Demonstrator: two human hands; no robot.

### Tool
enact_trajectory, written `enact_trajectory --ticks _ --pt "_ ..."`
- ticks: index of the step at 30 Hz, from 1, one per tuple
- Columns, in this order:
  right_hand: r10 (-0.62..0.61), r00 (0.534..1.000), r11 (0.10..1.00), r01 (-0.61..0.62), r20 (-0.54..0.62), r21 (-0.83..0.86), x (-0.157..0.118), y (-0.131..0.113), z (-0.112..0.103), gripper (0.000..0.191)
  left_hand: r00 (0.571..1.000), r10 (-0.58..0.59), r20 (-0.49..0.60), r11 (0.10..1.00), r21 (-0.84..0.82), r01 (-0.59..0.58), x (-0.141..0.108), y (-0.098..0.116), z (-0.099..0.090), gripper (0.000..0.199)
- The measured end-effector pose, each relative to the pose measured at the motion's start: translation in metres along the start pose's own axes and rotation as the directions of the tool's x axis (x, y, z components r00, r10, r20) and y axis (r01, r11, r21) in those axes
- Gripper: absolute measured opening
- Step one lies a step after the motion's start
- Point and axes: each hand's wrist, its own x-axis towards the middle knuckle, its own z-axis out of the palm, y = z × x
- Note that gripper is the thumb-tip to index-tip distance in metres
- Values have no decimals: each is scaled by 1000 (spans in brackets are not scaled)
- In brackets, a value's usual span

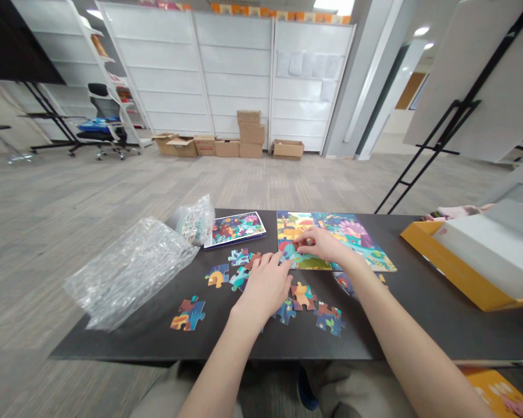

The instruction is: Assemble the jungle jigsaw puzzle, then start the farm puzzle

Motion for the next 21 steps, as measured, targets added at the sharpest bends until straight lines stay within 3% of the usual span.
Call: enact_trajectory --ticks 21 --pt "10 999 997 -12 -30 -79 -2 1 2 23 1000 21 10 997 -69 -20 2 -1 -1 33"
